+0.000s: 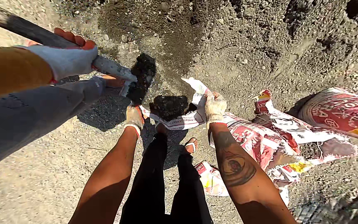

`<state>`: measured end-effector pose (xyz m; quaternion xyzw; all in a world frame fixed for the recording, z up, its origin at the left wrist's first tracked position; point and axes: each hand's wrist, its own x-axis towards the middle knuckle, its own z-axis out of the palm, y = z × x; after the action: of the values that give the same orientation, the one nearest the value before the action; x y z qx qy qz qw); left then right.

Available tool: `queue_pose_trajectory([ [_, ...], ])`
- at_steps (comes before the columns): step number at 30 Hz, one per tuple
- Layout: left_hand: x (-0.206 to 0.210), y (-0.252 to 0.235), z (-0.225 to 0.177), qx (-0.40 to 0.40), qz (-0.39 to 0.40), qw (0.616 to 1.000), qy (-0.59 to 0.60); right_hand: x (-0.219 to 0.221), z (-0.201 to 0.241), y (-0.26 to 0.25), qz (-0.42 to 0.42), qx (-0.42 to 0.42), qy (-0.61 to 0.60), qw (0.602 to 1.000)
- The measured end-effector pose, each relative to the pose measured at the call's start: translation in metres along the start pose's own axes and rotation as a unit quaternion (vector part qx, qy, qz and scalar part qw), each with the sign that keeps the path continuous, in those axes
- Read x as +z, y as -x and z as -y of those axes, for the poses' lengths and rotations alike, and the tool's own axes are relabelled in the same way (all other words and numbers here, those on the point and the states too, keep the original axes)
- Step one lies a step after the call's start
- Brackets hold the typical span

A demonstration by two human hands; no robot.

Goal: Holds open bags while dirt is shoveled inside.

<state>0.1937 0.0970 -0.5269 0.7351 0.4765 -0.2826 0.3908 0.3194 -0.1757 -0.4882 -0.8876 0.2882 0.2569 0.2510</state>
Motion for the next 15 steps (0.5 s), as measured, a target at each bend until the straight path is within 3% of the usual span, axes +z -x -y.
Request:
queue_pose_trajectory([
  [1, -0.001, 0.001, 0.012, 0.046, 0.012, 0.997, -0.069, 0.001, -0.002, 0.001, 0.004, -0.002, 0.000, 1.000],
  [3, -0.001, 0.005, 0.024, 0.073, 0.025, 0.993, -0.091, 0.001, -0.002, 0.003, 0.002, 0.005, -0.014, 1.000],
  [8, 0.002, 0.010, 0.039, 0.038, -0.003, 0.999, 0.030, 0.012, -0.017, 0.020, -0.034, -0.108, -0.057, 0.992],
  [11, 0.010, 0.005, 0.032, 0.059, -0.049, 0.996, 0.051, 0.011, -0.024, 0.038, -0.001, -0.084, -0.099, 0.991],
  [15, 0.002, 0.011, 0.025, 0.054, -0.009, 0.996, -0.069, 0.032, -0.043, 0.049, -0.004, -0.014, -0.025, 1.000],
])
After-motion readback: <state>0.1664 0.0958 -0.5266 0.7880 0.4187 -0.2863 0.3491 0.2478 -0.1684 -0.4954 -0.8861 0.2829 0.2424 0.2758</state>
